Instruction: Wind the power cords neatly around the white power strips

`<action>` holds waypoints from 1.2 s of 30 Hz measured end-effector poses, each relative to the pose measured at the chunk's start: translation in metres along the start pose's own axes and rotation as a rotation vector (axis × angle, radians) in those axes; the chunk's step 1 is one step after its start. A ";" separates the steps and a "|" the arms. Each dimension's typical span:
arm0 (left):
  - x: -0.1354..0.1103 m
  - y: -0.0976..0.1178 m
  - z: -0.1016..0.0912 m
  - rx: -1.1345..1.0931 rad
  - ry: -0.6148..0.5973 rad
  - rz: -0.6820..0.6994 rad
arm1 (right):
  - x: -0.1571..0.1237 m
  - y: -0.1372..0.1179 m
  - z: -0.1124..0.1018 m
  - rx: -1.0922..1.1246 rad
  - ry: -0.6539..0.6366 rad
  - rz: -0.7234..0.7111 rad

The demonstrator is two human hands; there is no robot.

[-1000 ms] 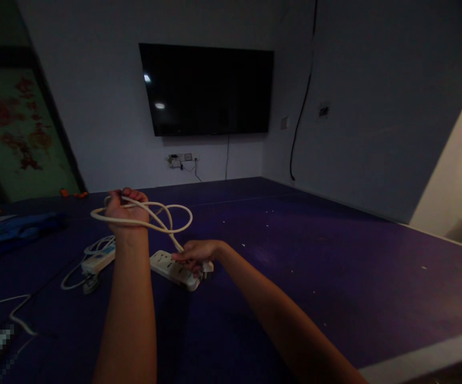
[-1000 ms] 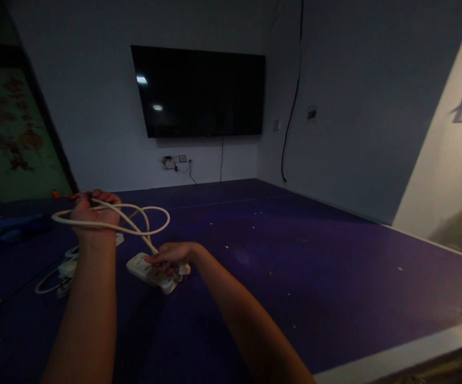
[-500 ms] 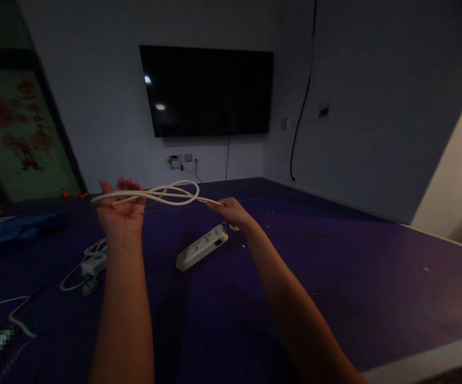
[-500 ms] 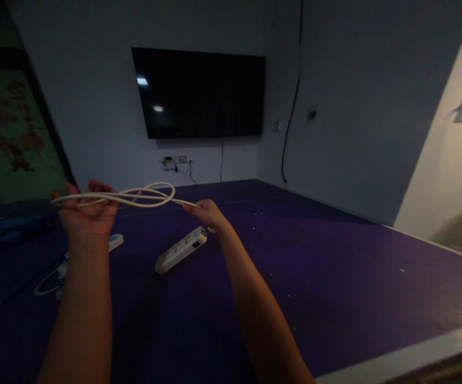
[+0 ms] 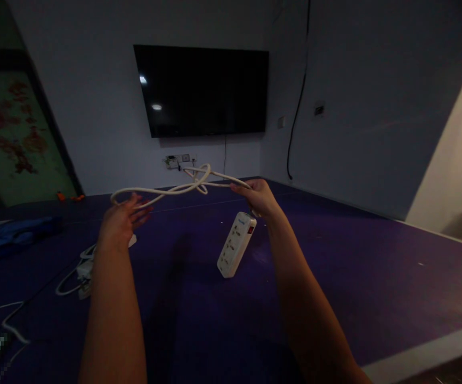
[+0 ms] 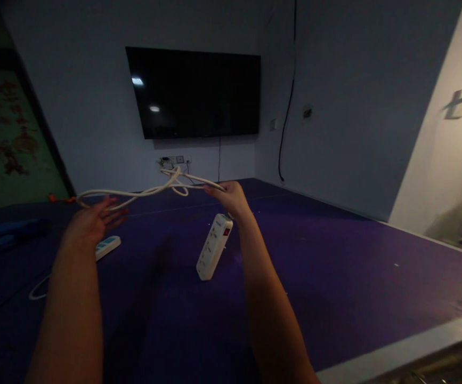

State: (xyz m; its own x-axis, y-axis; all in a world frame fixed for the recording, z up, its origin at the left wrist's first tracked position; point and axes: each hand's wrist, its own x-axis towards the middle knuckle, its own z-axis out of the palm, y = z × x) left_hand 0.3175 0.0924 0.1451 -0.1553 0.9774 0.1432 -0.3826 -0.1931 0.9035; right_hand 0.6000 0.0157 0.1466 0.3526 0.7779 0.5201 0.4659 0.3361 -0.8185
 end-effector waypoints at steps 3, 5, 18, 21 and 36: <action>0.003 -0.005 0.004 0.129 0.080 0.258 | 0.002 0.004 -0.005 -0.068 0.020 -0.037; 0.003 -0.007 0.007 0.250 0.069 0.416 | 0.004 0.004 -0.006 -0.161 0.037 -0.077; -0.060 0.025 0.028 0.824 -0.479 0.755 | -0.003 -0.008 -0.010 -0.647 0.121 -0.028; -0.072 0.023 0.041 0.810 -0.541 0.814 | -0.005 -0.012 -0.006 -0.709 0.096 -0.010; -0.058 -0.036 0.091 0.525 -0.499 0.520 | -0.009 -0.016 0.002 -0.748 -0.012 -0.184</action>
State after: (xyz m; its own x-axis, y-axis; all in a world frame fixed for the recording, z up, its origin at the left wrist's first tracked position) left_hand 0.4229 0.0500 0.1409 0.2687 0.7241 0.6352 0.1113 -0.6784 0.7262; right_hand 0.5878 0.0042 0.1539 0.2095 0.7512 0.6260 0.9423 0.0158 -0.3343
